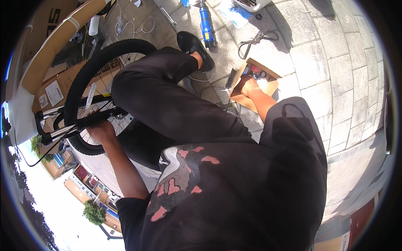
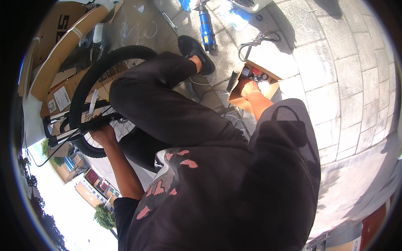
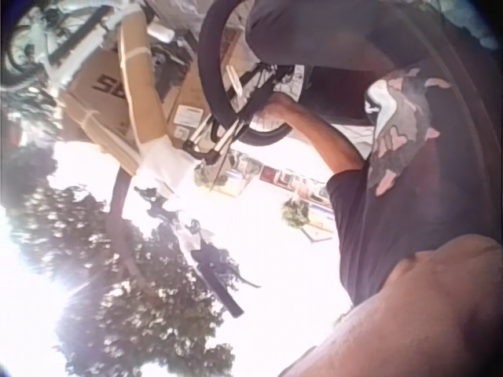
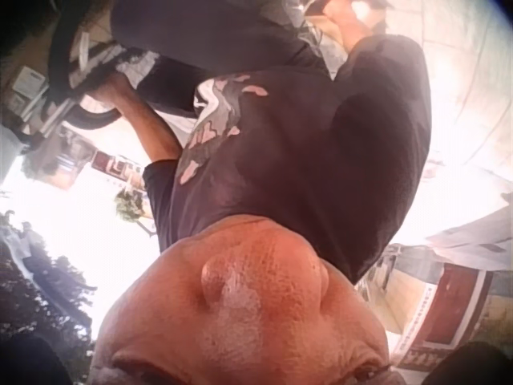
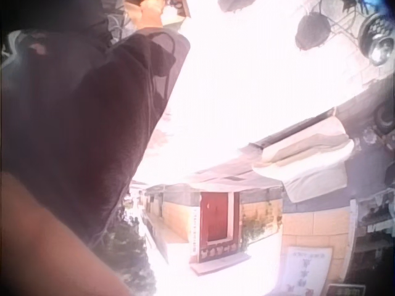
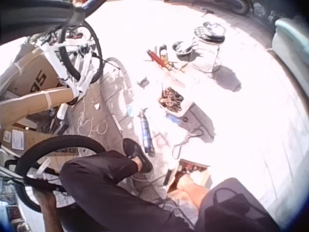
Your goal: The person assembles a bicycle by attaching the front wheel to the fork. They use a wrench to tighten the axle nuts and secure the wheel in place.
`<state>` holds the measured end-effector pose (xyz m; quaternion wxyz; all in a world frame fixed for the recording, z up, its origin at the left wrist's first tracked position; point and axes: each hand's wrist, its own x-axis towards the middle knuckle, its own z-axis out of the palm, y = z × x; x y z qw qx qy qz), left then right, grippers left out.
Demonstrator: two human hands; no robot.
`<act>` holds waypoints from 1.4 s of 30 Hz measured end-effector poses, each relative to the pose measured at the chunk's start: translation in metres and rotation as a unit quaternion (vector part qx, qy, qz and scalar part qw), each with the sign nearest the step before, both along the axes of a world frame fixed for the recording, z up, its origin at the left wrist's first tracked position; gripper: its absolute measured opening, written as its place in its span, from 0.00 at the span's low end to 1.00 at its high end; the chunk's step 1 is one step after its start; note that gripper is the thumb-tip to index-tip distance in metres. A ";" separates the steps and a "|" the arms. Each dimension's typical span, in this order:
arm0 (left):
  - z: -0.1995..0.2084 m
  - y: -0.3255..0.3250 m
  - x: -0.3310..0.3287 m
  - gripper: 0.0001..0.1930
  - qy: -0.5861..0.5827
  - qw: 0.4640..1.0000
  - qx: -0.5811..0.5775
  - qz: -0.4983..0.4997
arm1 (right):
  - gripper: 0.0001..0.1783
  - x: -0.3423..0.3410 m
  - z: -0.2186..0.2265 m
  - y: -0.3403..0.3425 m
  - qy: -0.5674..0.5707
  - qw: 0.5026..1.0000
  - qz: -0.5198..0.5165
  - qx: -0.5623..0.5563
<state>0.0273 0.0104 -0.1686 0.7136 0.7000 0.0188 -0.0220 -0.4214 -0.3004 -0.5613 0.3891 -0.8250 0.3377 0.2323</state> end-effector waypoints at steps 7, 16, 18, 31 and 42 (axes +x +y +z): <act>-0.006 0.000 0.002 0.21 -0.023 0.999 0.017 0.022 | 0.17 0.000 0.011 -0.017 -0.047 0.911 -0.409 -0.018; -0.004 0.009 0.002 0.22 -0.001 1.000 -0.013 -0.013 | 0.12 0.004 -0.003 -0.007 0.047 0.837 -0.546 -0.018; -0.003 -0.001 0.000 0.22 0.006 1.000 -0.017 -0.004 | 0.15 -0.011 -0.029 0.009 0.092 0.816 -0.570 -0.013; -0.006 0.015 0.007 0.22 -0.013 1.000 0.019 -0.001 | 0.26 0.029 -0.034 -0.008 -0.088 0.703 -0.701 0.078; -0.004 0.007 0.005 0.21 -0.012 1.000 0.021 -0.005 | 0.23 0.014 -0.089 -0.014 -0.049 0.834 -0.549 -0.027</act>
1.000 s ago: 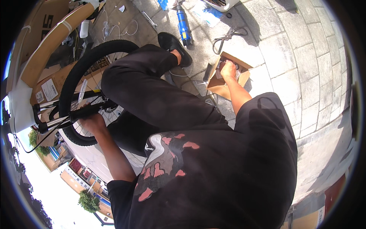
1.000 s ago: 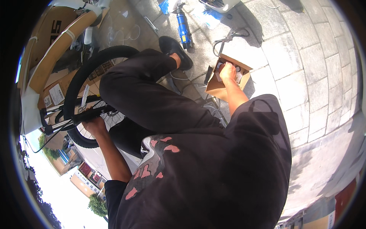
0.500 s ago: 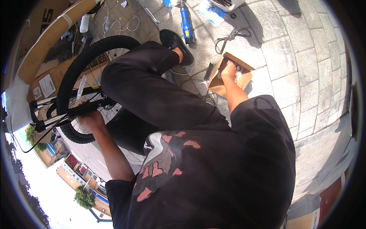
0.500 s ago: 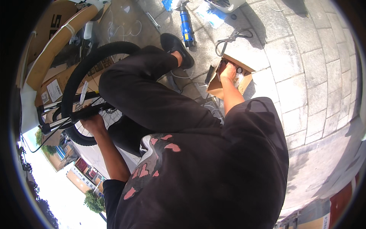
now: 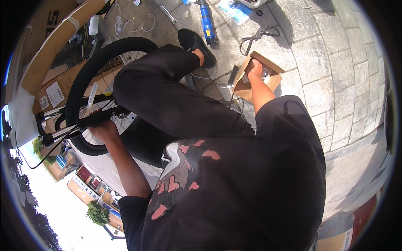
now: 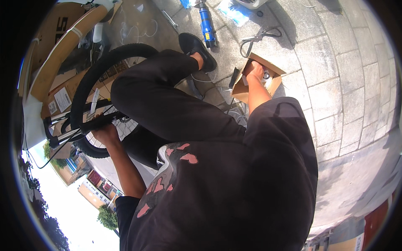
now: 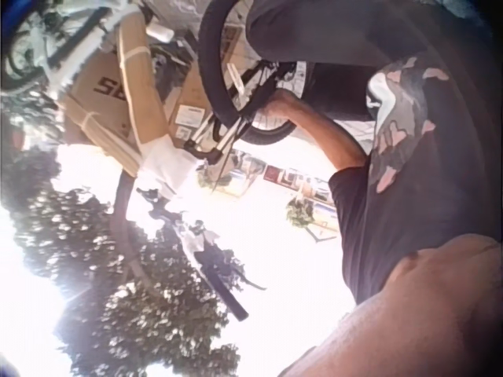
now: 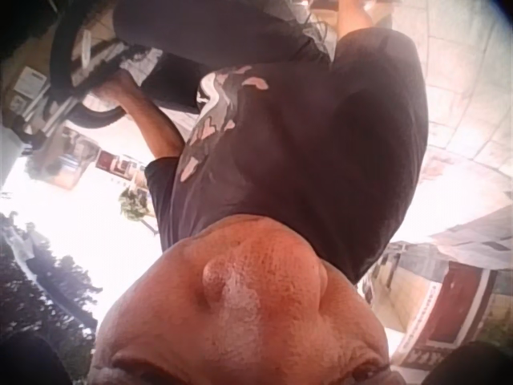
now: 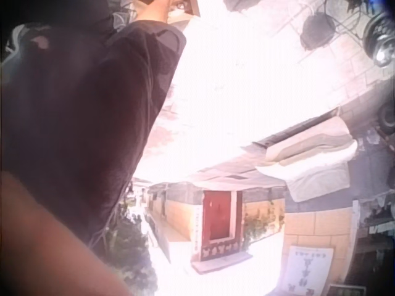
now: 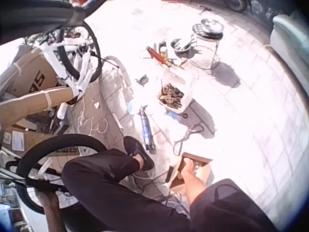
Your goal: The person assembles a bicycle by attaching the front wheel to the fork. They use a wrench to tighten the axle nuts and secure the wheel in place.
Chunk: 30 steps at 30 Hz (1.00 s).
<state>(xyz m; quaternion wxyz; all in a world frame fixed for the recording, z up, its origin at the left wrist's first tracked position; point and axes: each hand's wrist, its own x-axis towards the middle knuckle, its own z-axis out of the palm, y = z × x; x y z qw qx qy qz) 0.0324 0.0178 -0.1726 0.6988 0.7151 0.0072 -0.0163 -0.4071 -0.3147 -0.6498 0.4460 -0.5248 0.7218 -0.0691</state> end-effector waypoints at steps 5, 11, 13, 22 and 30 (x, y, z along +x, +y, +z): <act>0.000 -0.009 -0.002 0.20 -0.016 1.000 -0.001 0.009 | 0.23 -0.006 -0.005 -0.002 0.035 0.992 0.122 -0.016; 0.003 -0.026 -0.029 0.20 -0.030 0.998 0.022 0.041 | 0.18 -0.001 0.101 -0.011 0.071 0.989 0.115 0.064; 0.005 -0.035 -0.043 0.20 0.014 0.992 -0.015 0.125 | 0.18 -0.006 0.133 0.000 0.070 0.991 0.107 0.048; 0.035 -0.081 -0.204 0.22 0.284 0.880 -0.190 -0.331 | 0.07 0.037 0.390 0.041 -0.402 0.907 0.123 -0.017; 0.031 -0.123 -0.216 0.26 0.456 0.756 -0.311 -0.351 | 0.15 0.071 0.478 0.040 -0.534 0.797 0.278 -0.046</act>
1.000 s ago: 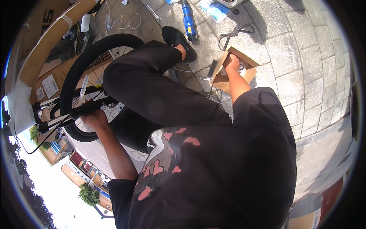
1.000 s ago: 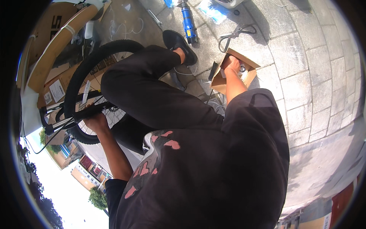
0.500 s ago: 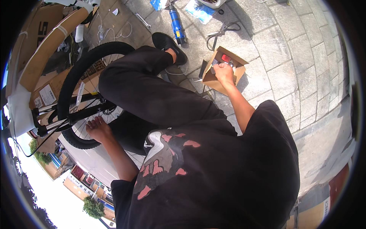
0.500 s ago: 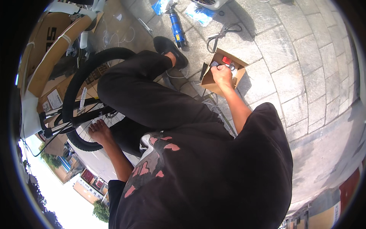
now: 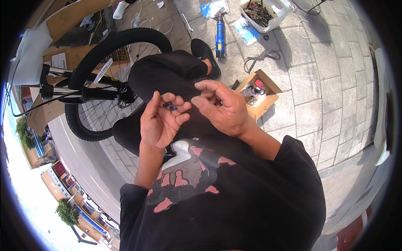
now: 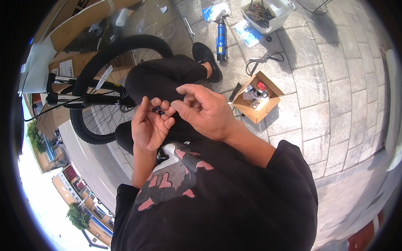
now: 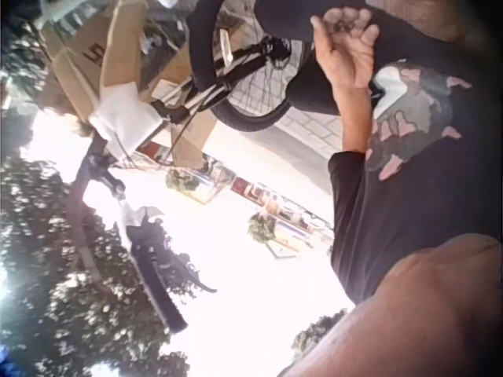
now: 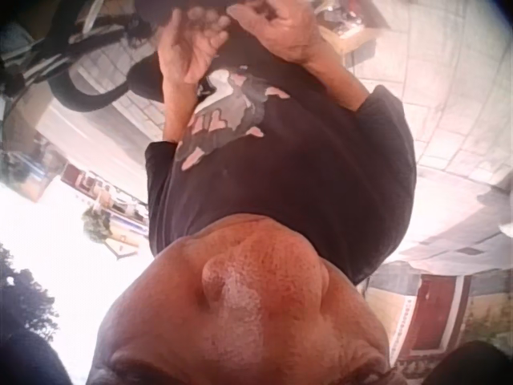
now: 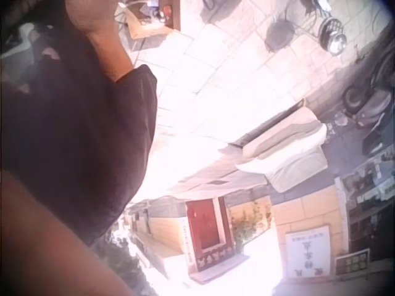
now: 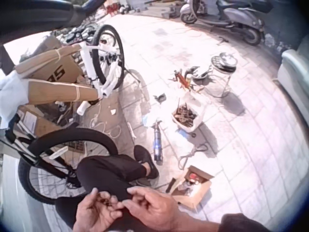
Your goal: The person assembles a bicycle by attaching the front wheel to the fork. They use a wrench to tighten the axle nuts and secure the wheel in place.
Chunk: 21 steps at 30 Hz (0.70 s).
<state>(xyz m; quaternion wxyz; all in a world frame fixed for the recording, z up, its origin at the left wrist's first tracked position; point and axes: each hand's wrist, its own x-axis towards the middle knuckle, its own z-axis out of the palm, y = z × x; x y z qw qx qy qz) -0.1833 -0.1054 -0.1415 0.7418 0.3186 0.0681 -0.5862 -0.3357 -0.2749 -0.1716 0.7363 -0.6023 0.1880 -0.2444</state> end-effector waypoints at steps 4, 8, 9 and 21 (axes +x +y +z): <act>-0.014 0.033 0.006 0.21 0.076 0.996 -0.042 0.030 | 0.16 -0.037 -0.116 -0.011 0.275 0.954 -0.083 0.081; 0.000 0.050 0.011 0.16 -0.019 0.995 0.005 0.101 | 0.18 -0.107 -0.256 0.021 0.472 0.843 0.146 0.211; 0.004 0.051 0.012 0.18 -0.058 0.990 0.028 0.122 | 0.18 -0.128 -0.304 0.046 0.438 0.857 0.166 0.215; -0.014 0.115 0.057 0.18 -0.119 0.975 -0.015 0.189 | 0.33 -0.096 -0.299 -0.029 0.639 0.757 0.058 -0.123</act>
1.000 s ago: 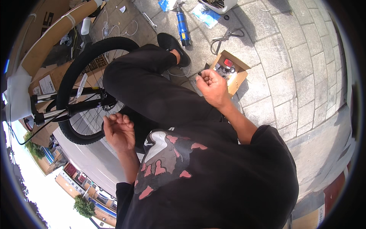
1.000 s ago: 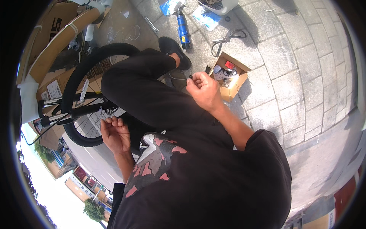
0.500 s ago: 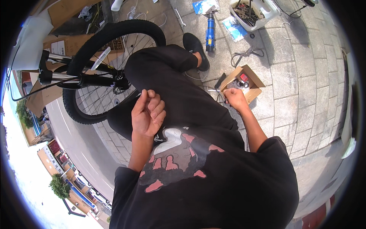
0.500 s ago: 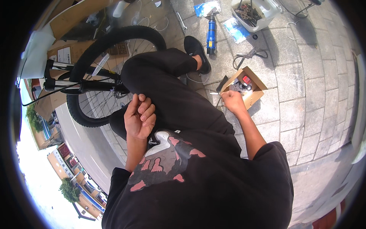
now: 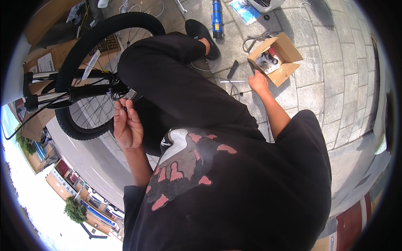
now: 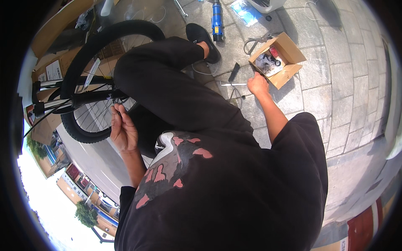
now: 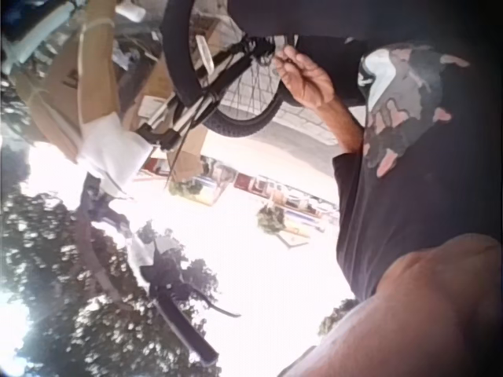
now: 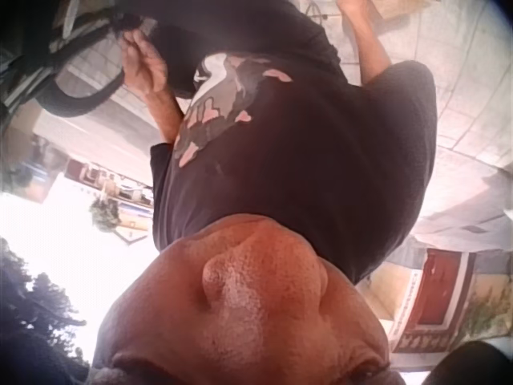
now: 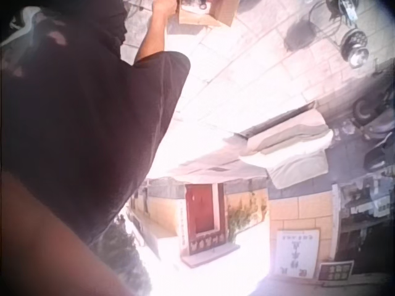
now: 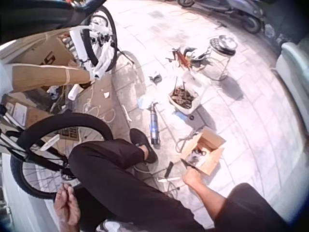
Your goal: The person assembles a bicycle by attaching the front wheel to the fork. They use a wrench to tighten the axle nuts and secure the wheel in place.
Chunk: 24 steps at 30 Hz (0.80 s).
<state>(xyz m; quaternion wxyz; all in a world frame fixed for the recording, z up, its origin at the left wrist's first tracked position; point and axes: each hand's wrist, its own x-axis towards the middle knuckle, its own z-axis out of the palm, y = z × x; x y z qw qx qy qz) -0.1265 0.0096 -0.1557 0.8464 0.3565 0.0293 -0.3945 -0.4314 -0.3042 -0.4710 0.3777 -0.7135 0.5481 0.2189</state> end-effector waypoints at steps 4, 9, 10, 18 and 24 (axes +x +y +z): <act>-0.004 0.014 0.005 0.18 0.022 1.000 -0.004 0.007 | 0.25 0.001 -0.030 -0.005 0.002 0.995 0.101 0.020; 0.009 0.009 -0.001 0.16 0.041 0.999 0.027 0.014 | 0.13 0.001 -0.095 0.021 -0.030 0.943 0.331 -0.003; 0.010 0.004 0.001 0.13 0.047 0.994 0.093 0.042 | 0.13 0.002 -0.098 0.024 -0.032 0.932 0.362 -0.010; -0.125 0.014 -0.010 0.11 -0.101 0.699 0.651 -0.277 | 0.11 0.019 -0.122 0.056 -0.075 0.871 0.482 -0.055; -0.186 0.006 -0.045 0.11 -0.102 0.623 0.675 -0.382 | 0.10 0.021 -0.128 0.048 -0.045 0.845 0.524 -0.094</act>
